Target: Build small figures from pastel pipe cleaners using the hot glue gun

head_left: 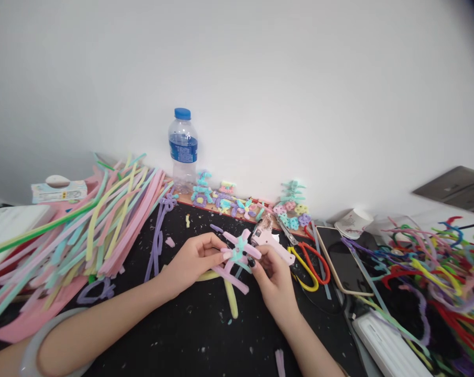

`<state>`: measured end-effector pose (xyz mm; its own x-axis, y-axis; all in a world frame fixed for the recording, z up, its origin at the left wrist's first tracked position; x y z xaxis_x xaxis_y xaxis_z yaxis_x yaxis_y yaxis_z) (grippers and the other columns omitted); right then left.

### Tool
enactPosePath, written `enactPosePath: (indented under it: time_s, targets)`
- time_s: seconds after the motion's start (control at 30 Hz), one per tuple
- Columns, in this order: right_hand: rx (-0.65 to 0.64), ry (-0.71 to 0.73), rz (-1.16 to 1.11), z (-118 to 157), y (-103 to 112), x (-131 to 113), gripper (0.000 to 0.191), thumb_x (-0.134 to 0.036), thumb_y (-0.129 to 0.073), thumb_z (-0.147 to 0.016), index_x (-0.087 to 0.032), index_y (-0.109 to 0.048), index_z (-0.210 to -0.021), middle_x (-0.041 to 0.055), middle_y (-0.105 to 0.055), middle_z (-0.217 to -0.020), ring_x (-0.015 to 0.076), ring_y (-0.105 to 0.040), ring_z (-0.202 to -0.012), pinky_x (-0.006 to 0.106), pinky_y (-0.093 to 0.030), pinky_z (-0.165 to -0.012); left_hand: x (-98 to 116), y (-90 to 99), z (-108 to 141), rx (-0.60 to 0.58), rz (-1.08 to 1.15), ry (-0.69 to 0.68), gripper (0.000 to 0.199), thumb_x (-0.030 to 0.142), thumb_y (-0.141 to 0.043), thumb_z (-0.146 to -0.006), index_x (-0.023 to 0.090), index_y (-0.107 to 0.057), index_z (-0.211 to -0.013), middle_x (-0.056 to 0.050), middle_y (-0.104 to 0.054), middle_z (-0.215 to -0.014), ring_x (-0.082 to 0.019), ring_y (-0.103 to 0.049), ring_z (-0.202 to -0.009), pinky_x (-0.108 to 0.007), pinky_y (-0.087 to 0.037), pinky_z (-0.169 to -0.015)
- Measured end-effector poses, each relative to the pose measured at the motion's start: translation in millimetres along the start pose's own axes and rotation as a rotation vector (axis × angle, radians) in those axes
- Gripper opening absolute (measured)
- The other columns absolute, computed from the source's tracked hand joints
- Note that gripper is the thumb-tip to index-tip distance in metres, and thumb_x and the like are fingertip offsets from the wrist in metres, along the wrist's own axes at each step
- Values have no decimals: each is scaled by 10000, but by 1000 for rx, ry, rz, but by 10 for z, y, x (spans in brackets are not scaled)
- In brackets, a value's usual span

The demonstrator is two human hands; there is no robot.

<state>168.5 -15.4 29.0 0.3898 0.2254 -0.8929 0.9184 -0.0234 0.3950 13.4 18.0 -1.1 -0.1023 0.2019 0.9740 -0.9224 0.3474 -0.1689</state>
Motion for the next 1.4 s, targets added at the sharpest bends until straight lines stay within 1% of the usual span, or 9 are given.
enactPosePath:
  time_s: [0.23, 0.4, 0.53, 0.7, 0.97, 1.07, 1.23, 1.33, 1.4]
  targets:
    - [-39, -66, -43, 17, -76, -6, 287, -389, -411, -928, -186, -561, -793, -13, -494, -663, 131, -452, -597, 228, -383, -540, -50, -66, 27, -61, 9, 16, 184, 310, -691, -723, 179, -563, -739, -5, -670, -776, -162, -647, -720, -281, -493, -682]
    - [-89, -81, -95, 20, -123, 27, 238, -390, -452, -901, -194, -567, -829, -25, -480, -647, 127, -452, -562, 228, -390, -512, -57, -49, 28, -40, 19, 31, 199, 317, -697, -722, 179, -554, -735, -14, -662, -780, -166, -636, -725, -282, -489, -677]
    - [-127, -106, -128, 22, -175, 118, 123, -318, -544, -840, -200, -558, -809, -24, -527, -670, 131, -507, -579, 237, -440, -536, -30, -29, 28, -4, 47, 32, 180, 276, -695, -726, 173, -549, -707, 5, -655, -754, -137, -619, -703, -251, -464, -674]
    - [-67, -98, -15, 29, -142, 146, 53, -240, -556, -821, -199, -564, -788, -12, -568, -687, 156, -557, -665, 259, -470, -615, -20, -30, 48, 10, 52, 29, 171, 257, -697, -726, 168, -553, -699, 20, -642, -732, -119, -597, -679, -229, -440, -653]
    - [-12, 36, 128, 48, -88, -64, 98, -211, -522, -851, -185, -603, -802, 7, -577, -714, 150, -503, -645, 261, -420, -600, -134, -107, 46, -70, 221, 112, 165, 270, -681, -763, 169, -554, -732, 21, -639, -696, -112, -597, -659, -222, -442, -643]
    - [-23, 32, 86, 38, -95, -47, 76, -186, -531, -840, -187, -606, -832, 12, -590, -750, 154, -524, -681, 265, -433, -634, -151, -112, 45, -69, 247, 123, 187, 285, -694, -753, 169, -549, -731, 22, -641, -695, -112, -602, -657, -220, -450, -648]
    - [-41, -69, -141, 5, -91, 43, 133, -178, -572, -800, -202, -583, -931, 9, -601, -810, 147, -550, -702, 247, -449, -626, -128, -33, 34, 23, 179, 65, 196, 305, -699, -739, 172, -556, -739, 13, -649, -714, -138, -625, -694, -239, -465, -672]
    - [-41, -133, -207, -7, -87, 84, 82, -255, -543, -842, -189, -574, -879, -8, -575, -711, 120, -517, -605, 226, -420, -560, -117, -31, 29, 29, 180, 59, 209, 316, -707, -731, 174, -554, -744, 0, -665, -745, -151, -636, -717, -262, -476, -704]
    - [-40, -154, -220, -13, -88, 103, 115, -287, -523, -859, -185, -561, -822, -35, -524, -609, 105, -483, -538, 215, -394, -524, -119, -57, 31, 5, 208, 74, 209, 315, -706, -735, 173, -552, -745, -4, -673, -754, -150, -639, -726, -265, -477, -721]
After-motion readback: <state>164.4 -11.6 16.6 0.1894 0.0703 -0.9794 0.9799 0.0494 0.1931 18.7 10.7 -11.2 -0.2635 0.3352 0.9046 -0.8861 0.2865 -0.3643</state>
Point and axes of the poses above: each hand's wrist, its own z-axis away from the middle knuckle, its own y-axis out of the back of the hand, x = y × z, the point moved 8 cm from there along -z, towards the middle knuckle
